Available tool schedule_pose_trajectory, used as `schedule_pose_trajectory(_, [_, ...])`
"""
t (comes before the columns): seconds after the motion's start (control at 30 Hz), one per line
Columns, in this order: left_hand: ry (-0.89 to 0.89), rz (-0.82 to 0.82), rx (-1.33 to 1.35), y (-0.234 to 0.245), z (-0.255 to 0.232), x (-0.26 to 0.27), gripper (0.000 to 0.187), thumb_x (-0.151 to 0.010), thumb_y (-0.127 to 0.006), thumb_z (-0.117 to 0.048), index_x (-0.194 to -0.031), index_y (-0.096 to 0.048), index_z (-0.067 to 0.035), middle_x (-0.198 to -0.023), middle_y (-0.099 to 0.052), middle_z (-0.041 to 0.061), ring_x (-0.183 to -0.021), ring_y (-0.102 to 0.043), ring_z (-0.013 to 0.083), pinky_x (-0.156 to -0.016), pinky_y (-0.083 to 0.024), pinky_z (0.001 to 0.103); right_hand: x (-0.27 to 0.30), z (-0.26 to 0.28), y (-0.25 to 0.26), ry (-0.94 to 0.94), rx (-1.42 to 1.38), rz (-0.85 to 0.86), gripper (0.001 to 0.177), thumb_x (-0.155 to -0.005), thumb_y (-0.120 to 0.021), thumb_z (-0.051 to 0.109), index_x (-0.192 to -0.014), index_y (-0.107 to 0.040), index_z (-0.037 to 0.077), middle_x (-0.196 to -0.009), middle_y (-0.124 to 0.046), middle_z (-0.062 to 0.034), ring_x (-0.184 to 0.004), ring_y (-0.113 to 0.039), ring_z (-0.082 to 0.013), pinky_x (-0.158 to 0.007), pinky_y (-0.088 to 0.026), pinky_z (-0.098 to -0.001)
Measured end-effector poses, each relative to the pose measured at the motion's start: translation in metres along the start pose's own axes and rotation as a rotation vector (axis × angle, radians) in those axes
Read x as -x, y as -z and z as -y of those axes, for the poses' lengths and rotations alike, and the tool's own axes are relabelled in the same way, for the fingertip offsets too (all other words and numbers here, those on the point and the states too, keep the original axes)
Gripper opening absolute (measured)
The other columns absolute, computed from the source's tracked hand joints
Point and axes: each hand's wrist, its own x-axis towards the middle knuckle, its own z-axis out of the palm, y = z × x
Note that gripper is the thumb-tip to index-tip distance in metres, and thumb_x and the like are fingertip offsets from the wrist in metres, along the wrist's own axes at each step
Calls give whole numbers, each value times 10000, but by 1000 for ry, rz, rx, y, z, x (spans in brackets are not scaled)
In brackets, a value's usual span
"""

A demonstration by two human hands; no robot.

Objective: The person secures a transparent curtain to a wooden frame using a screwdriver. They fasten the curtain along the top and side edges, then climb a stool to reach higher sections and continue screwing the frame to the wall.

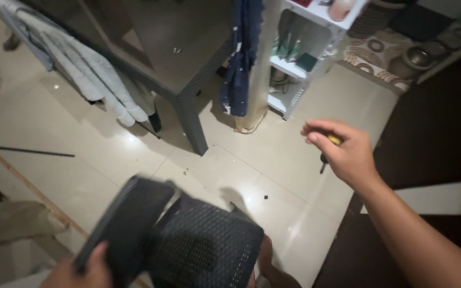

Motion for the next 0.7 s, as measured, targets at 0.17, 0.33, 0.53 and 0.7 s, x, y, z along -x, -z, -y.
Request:
schedule_pose_trajectory(0.17, [-77, -35, -48, 85, -261, -51, 407, -777, -849, -516, -826, -740, -127, -741, -673, 108, -709, -642, 359, -638, -478, 478, 10, 14, 26, 105, -81, -23, 232, -958, -688, 52, -1173, -718, -29, -1091, -749, -102, -996, -719, -152, -895, -599, -281])
schedule_pose_trajectory(0.33, [-319, 30, 126, 96, -357, -67, 347, -819, -806, -461, -783, -705, -132, -726, -657, 32, -722, -618, 271, -671, -434, 436, 26, 22, 57, 116, -29, -84, 219, -951, -698, 55, -1154, -731, -19, -1093, -755, -93, -981, -718, -149, -885, -591, -277])
schedule_pose_trajectory(0.53, [-625, -19, 371, 96, -433, -65, 278, -788, -793, -400, -809, -725, -131, -727, -664, 26, -722, -606, 272, -641, -405, 442, 35, 28, 99, 115, 39, -167, 219, -937, -709, 69, -1142, -743, -2, -1078, -765, -84, -962, -718, -142, -865, -577, -269])
schedule_pose_trajectory(0.7, [-579, -91, 377, 88, -470, -79, 221, -807, -788, -380, -848, -753, -166, -734, -674, 3, -755, -615, 271, -644, -425, 449, 24, 30, 121, 132, 78, -178, 219, -928, -713, 63, -1134, -749, 0, -1071, -773, -83, -972, -711, -141, -859, -560, -262])
